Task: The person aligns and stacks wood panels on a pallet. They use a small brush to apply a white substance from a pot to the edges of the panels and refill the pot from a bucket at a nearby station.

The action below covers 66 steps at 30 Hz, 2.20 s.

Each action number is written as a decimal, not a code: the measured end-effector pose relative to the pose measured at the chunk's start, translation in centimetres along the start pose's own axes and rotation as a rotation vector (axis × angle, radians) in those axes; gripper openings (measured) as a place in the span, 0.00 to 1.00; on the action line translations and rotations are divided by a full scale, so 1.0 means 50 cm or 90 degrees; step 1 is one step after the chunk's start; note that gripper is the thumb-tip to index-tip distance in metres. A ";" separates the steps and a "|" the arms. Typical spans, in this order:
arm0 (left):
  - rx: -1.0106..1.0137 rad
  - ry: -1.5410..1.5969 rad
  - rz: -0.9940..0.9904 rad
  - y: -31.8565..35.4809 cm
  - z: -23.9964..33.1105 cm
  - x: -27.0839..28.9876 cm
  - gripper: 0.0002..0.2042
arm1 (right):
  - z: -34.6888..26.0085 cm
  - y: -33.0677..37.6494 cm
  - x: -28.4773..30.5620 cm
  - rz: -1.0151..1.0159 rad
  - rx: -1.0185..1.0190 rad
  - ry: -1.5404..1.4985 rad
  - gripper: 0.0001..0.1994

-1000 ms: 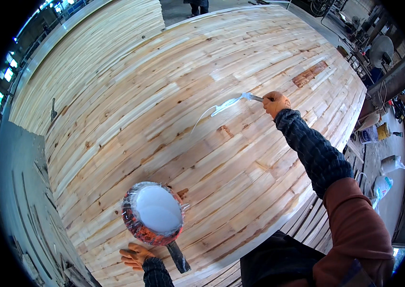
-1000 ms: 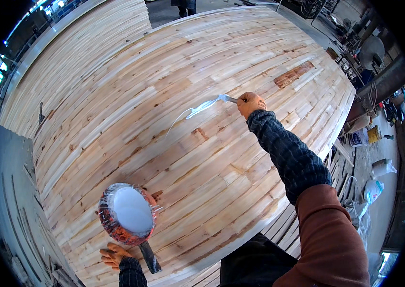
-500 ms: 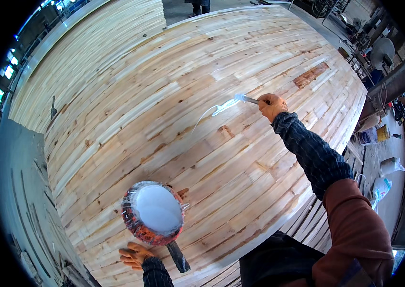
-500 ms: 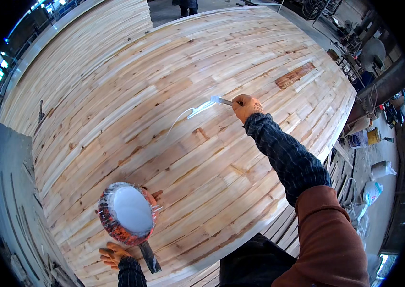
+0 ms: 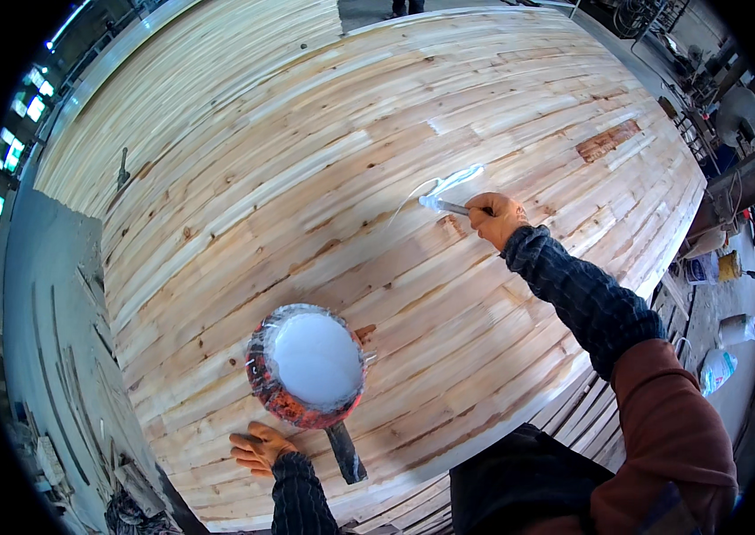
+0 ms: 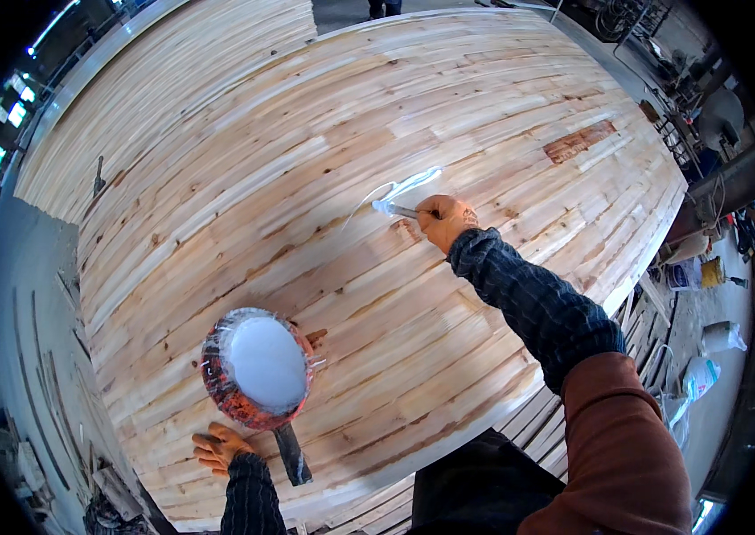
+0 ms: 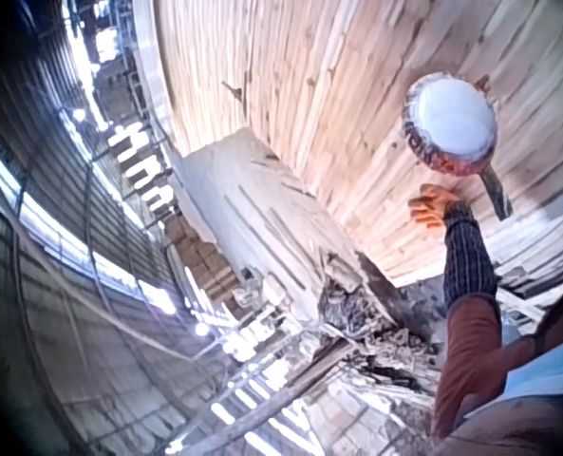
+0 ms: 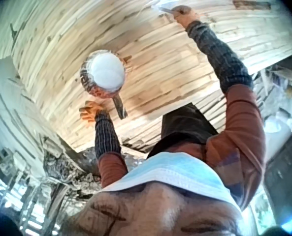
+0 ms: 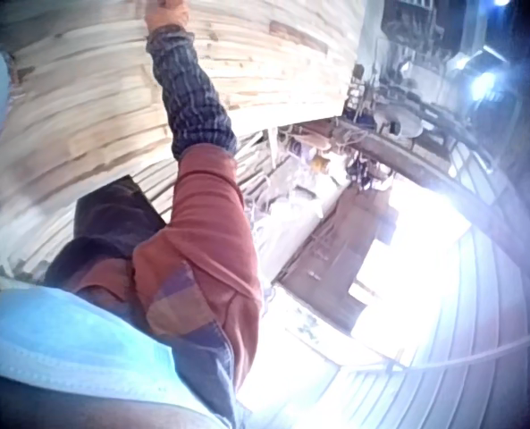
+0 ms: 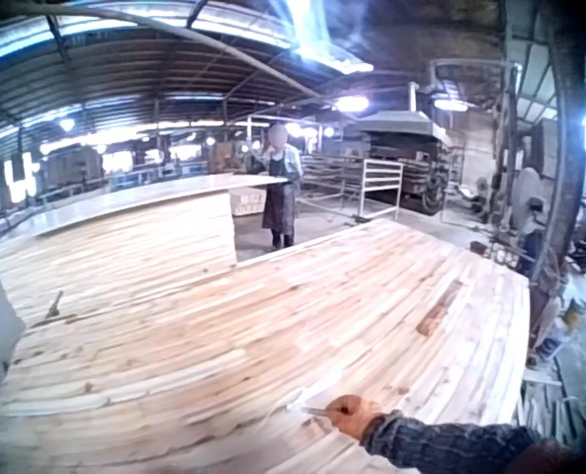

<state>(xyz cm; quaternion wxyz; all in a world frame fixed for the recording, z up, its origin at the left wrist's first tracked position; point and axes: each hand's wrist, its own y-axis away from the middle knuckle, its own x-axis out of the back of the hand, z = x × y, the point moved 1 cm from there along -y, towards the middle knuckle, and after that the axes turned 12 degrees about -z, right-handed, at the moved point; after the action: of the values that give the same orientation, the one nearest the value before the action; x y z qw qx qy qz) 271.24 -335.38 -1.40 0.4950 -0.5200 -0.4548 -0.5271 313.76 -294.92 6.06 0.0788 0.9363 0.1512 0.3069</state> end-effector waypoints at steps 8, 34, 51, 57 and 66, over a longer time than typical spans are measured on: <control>-0.017 -0.006 0.043 -0.005 -0.014 -0.011 0.26 | -0.042 -0.014 -0.035 0.080 0.025 0.036 0.11; 0.006 -0.102 0.070 -0.010 -0.028 -0.038 0.18 | -0.009 -0.007 0.080 0.197 -0.014 0.214 0.11; 0.033 -0.127 -0.002 -0.037 -0.046 -0.093 0.26 | 0.101 -0.063 0.253 0.257 -0.066 0.242 0.11; -0.057 -0.090 -0.071 -0.048 -0.062 -0.108 0.31 | 0.201 -0.082 0.227 0.306 0.058 0.317 0.07; -0.085 0.040 0.179 -0.010 -0.061 -0.017 0.24 | -0.210 0.237 -0.085 -0.318 0.334 -0.184 0.12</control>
<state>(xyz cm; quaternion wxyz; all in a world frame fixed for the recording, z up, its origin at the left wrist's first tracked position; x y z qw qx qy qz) 270.43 -338.34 -2.37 0.5422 -0.5935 -0.3261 -0.4973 307.00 -306.91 14.98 -0.0702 0.8926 0.4351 0.0944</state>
